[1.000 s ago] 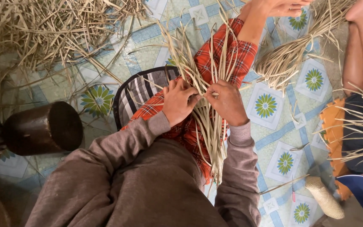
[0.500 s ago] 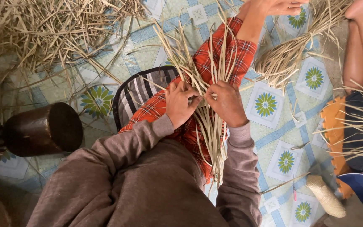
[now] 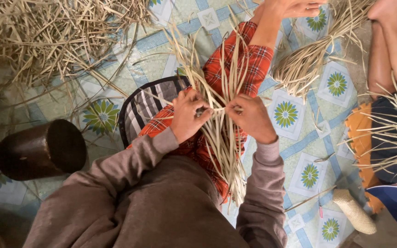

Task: A person is sitting on the floor weaving thin strips of dried plant material into a mat.

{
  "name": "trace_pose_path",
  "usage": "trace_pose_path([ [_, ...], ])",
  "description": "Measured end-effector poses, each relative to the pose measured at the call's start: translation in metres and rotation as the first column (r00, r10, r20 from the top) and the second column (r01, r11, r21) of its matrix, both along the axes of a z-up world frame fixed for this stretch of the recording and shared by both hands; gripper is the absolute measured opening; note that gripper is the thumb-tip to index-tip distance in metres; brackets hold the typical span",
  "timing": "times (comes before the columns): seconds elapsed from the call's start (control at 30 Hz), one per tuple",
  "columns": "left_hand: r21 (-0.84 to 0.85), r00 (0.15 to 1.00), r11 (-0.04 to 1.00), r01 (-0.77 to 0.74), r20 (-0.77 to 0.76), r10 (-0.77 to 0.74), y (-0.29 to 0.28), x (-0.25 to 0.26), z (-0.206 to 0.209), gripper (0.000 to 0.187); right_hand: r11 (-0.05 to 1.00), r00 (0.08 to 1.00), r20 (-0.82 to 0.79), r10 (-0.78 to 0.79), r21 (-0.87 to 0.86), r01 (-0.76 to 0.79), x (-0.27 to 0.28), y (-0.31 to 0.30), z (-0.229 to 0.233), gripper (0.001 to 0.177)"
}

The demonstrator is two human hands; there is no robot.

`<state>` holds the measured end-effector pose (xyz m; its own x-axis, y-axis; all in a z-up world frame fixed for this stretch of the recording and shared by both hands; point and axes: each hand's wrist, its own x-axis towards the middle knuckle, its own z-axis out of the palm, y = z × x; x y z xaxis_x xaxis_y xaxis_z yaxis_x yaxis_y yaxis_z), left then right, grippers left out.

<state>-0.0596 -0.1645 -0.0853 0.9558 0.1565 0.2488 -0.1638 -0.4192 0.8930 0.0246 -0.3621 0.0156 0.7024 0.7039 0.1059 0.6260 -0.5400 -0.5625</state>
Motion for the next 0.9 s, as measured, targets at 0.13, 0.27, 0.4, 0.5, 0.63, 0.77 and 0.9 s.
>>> trace_pose_path([
  [0.13, 0.002, 1.0, 1.0, 0.022, 0.007, -0.022, 0.015, -0.003, -0.005, 0.026, 0.993, 0.977, -0.191, -0.09, 0.06, 0.103, 0.026, -0.036, -0.002, 0.006],
  [0.27, -0.06, 0.999, 0.998, 0.036, -0.036, -0.039, 0.023, -0.007, -0.012, 0.028, 0.974, 0.974, 0.017, -0.226, 0.008, 0.226, 0.057, -0.09, -0.015, 0.009],
  [0.4, -0.154, 0.992, 0.984, 0.085, -0.083, -0.099, 0.032, -0.011, -0.005, 0.025, 0.925, 0.897, 0.238, -0.373, 0.026, 0.379, 0.073, -0.141, -0.015, 0.009],
  [0.5, 0.005, 0.978, 0.997, 0.082, -0.195, -0.079, 0.03, -0.009, -0.001, 0.024, 0.898, 0.804, 0.451, -0.386, -0.015, 0.44, 0.084, -0.182, -0.012, 0.015],
  [0.63, -0.056, 0.983, 0.995, 0.082, -0.162, -0.09, 0.019, -0.005, -0.013, 0.028, 0.744, 0.54, 0.737, -0.407, -0.076, 0.664, 0.088, -0.201, -0.011, 0.019],
  [0.77, -0.034, 0.97, 0.993, 0.109, -0.214, -0.114, 0.002, 0.0, -0.017, 0.029, 0.805, 0.55, 0.681, -0.484, 0.099, 0.585, 0.042, -0.111, 0.02, 0.035],
  [0.9, 0.015, 0.976, 0.994, 0.109, -0.19, -0.105, 0.004, 0.0, 0.008, 0.027, 0.968, 0.974, 0.162, -0.159, 0.222, 0.121, -0.023, -0.018, 0.027, 0.024],
])
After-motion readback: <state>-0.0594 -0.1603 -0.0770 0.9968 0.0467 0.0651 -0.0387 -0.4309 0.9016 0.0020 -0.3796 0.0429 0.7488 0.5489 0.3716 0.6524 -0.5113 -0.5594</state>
